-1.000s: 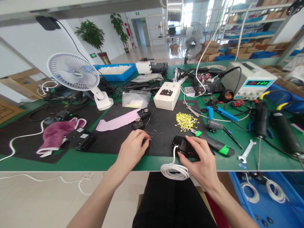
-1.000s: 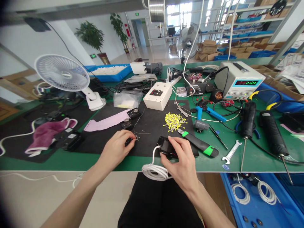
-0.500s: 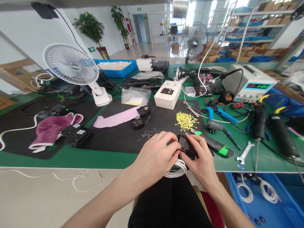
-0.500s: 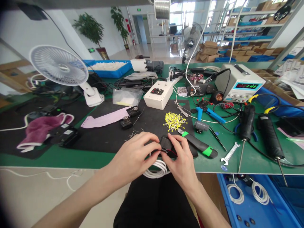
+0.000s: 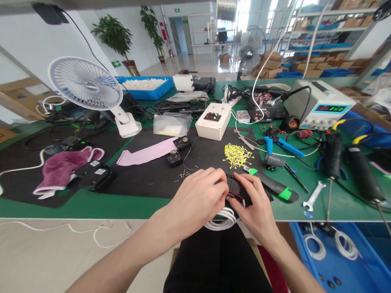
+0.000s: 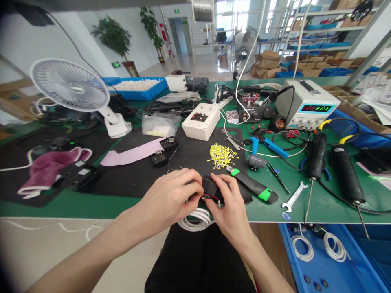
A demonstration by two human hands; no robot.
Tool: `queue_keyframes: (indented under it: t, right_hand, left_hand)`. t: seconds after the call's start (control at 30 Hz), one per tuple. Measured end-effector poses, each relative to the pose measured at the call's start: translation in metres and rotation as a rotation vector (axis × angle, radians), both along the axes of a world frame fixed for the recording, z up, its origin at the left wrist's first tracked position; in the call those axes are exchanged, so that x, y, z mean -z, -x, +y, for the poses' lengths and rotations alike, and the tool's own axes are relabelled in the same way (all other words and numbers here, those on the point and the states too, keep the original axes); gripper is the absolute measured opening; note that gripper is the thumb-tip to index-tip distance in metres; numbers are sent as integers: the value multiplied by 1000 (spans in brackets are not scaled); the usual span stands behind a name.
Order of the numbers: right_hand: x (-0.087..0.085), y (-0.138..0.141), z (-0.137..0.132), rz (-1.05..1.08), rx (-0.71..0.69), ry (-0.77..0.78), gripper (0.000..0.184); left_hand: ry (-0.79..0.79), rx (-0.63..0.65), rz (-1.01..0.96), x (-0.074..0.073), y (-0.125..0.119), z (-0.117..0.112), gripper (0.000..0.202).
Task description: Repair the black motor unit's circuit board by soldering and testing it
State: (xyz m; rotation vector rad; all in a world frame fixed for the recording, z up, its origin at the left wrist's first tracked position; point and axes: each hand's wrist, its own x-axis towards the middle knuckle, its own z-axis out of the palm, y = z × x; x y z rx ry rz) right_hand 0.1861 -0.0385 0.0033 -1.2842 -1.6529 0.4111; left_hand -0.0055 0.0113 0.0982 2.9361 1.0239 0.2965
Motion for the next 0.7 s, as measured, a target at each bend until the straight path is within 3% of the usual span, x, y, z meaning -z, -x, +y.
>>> queue_keyframes:
  t: [0.2,0.33,0.4,0.5,0.63,0.7]
  right_hand:
    - [2,-2,2,60,10,51,56]
    - [5,-5,3,101,11,70,54]
    - [6,-6,3,112,7,72,55]
    - [6,-6,5,104,-23,79,57]
    - [6,-4,5,63,-70,71,33]
    - [6,-3,4,43,-80,66,26]
  left_hand:
    - [-70,6,21,-3,0,2,16]
    - [164,-70,-240,-11,13,7,10]
    - [260,-184,-377,-7,25,14,8]
    - [144,-410,-356,14,47,30,7]
    - [87,-453,-276,50,70,46,9]
    - [72,-446,-265,59,73,46,11]
